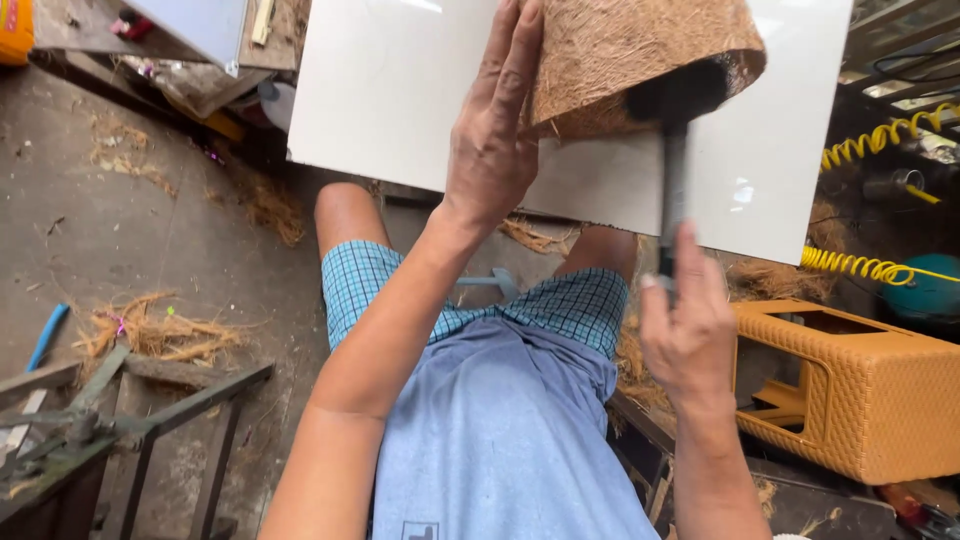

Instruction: A person shapes a sheet of coconut fiber into a conical pot by wrapping it around a mold and hammering it with a mallet.

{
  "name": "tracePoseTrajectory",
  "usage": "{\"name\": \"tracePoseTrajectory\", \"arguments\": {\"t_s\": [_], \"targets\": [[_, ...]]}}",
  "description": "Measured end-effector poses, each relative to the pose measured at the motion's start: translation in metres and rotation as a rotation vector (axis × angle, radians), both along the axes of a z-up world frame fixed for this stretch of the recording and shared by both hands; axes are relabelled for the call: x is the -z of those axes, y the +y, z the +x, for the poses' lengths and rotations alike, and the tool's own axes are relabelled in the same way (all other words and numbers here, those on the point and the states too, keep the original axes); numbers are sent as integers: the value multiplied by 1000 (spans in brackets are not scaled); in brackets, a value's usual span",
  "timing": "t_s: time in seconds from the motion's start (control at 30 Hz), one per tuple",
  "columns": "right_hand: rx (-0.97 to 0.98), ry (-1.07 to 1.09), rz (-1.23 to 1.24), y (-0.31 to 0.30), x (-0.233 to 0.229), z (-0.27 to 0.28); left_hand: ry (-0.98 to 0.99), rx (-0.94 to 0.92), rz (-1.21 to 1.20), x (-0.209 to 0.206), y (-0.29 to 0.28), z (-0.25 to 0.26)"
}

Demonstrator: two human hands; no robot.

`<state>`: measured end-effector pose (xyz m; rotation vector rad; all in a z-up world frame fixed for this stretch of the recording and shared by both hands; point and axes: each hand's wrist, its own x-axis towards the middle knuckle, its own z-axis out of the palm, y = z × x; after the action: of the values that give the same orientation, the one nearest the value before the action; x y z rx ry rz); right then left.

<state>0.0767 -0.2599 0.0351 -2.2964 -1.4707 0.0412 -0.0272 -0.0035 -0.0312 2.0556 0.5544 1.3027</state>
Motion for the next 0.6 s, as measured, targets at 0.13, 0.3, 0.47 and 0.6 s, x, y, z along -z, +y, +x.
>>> {"name": "tracePoseTrajectory", "arguments": {"t_s": [0.13,0.3,0.47,0.6], "targets": [[-26,82,-252,4,-9,3,5,22,-12,-6,-3,-4],[-42,-34,-120,2,14,5,8,-10,19,-1,2,-1],[91,102,-184,9,-14,-4,34,-24,-4,-3,-4,-3],[139,104,-376,5,-6,3,28,-17,47,-1,3,-3]]}}
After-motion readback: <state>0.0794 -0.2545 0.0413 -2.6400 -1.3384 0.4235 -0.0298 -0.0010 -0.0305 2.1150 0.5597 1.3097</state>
